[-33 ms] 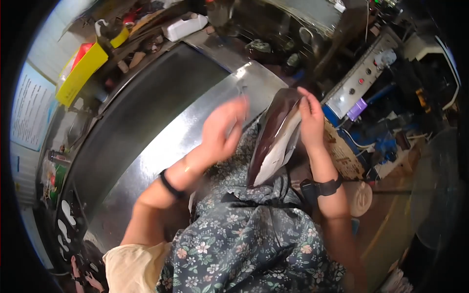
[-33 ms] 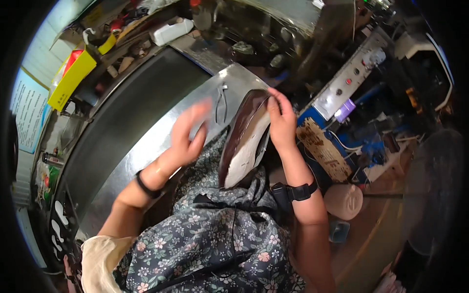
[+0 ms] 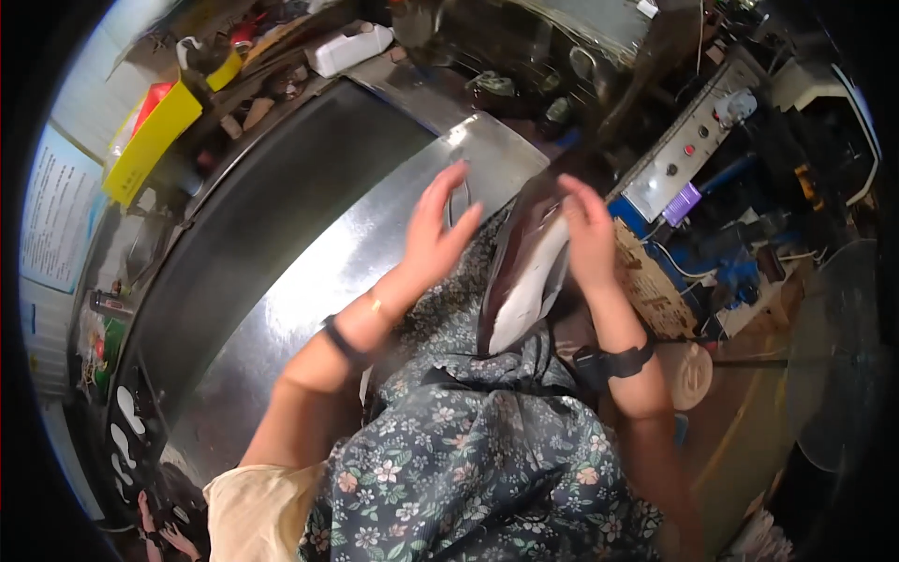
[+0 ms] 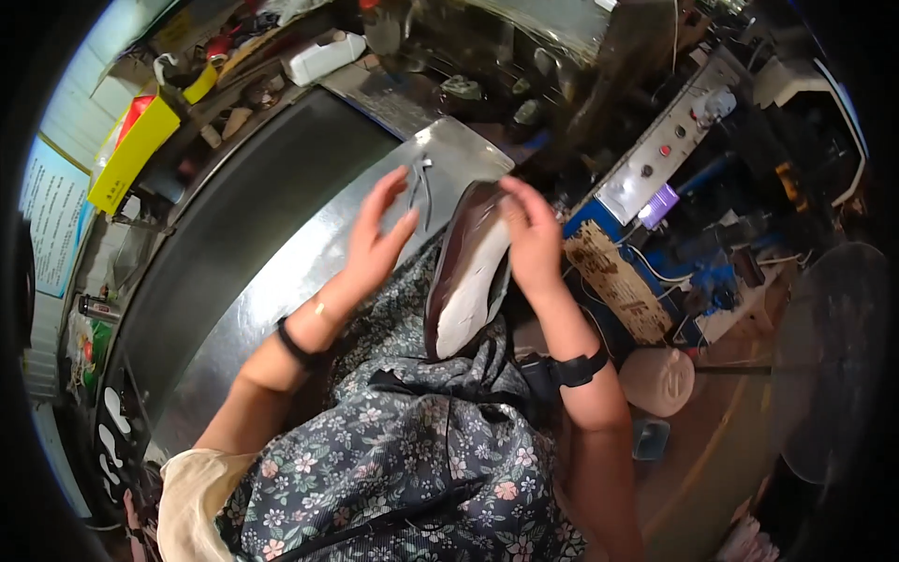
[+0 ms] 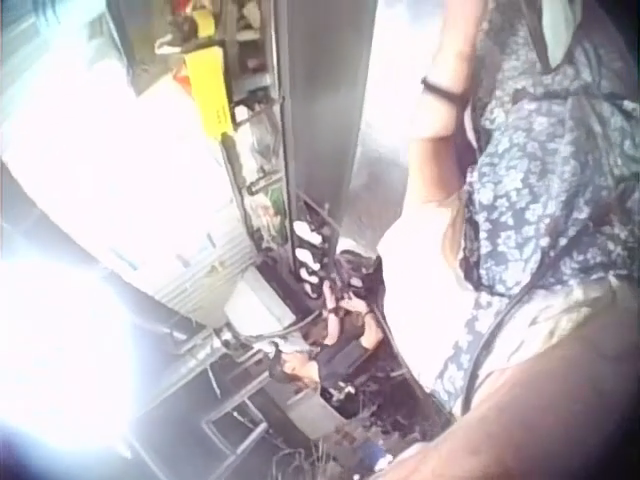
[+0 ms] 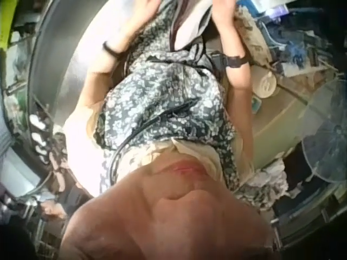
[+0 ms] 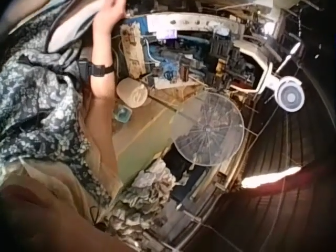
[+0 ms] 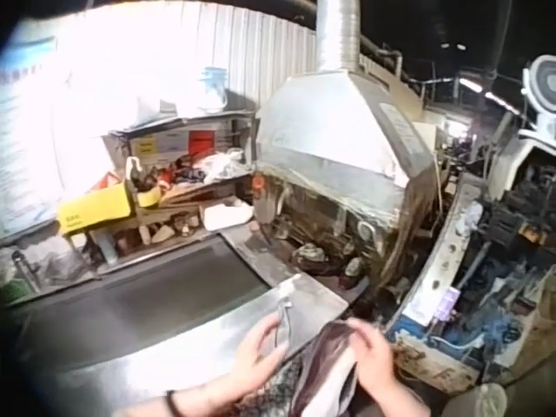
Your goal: Assembling and finishing shoe components at a factory production line.
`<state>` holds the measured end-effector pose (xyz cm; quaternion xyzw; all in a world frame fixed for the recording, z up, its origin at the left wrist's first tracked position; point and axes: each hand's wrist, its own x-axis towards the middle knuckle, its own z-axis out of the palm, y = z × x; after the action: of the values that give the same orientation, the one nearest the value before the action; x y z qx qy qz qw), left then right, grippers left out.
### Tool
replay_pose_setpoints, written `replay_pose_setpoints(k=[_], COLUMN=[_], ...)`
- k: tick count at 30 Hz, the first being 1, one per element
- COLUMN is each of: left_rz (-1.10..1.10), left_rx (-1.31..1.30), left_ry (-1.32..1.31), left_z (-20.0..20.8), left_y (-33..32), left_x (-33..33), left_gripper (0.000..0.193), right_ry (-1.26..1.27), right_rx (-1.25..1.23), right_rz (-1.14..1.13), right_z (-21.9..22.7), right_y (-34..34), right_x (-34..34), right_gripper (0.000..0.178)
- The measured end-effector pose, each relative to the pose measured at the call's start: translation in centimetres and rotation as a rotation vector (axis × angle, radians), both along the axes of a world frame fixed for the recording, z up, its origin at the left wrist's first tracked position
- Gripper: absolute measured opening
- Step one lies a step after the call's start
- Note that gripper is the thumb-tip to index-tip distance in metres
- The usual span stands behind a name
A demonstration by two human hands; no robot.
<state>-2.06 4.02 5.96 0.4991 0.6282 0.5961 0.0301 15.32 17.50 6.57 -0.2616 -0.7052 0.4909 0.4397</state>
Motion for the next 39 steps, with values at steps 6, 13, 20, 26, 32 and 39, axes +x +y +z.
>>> replay_pose_setpoints(k=[6,13,20,26,32,39], left_rz=[-0.636,-0.556,-0.364,-0.581,-0.471,-0.536], left_rx=[-0.453,-0.457,-0.267,-0.42,-0.447,-0.547], left_ry=[-1.411,-1.384,-0.041,-0.888,-0.93,-0.879], left_z=[-4.1,-3.0,-6.6,-5.9,-8.7,-8.8], left_y=[7.3,7.1,5.1,7.4,4.2,6.3], left_x=[3.4,4.7,3.2,0.5,2.5,2.5], left_gripper=[0.034,0.029,0.059,0.046,0.047,0.042], right_ry=[-0.4,-0.496,-0.247,-0.181,-0.264,-0.998], right_rx=[0.417,-0.06,-0.24,-0.72,-1.08,0.002], right_rz=[0.067,0.276,0.007,0.228,0.1,0.042], right_z=[1.7,1.9,-12.0,-8.3,-12.5,-7.6], right_y=[-2.7,0.1,-6.9,-1.8,-5.8,-4.2], right_x=[2.2,2.8,5.2,5.9,1.6,1.1], right_gripper=[0.031,0.032,0.045,0.029,0.069,0.041])
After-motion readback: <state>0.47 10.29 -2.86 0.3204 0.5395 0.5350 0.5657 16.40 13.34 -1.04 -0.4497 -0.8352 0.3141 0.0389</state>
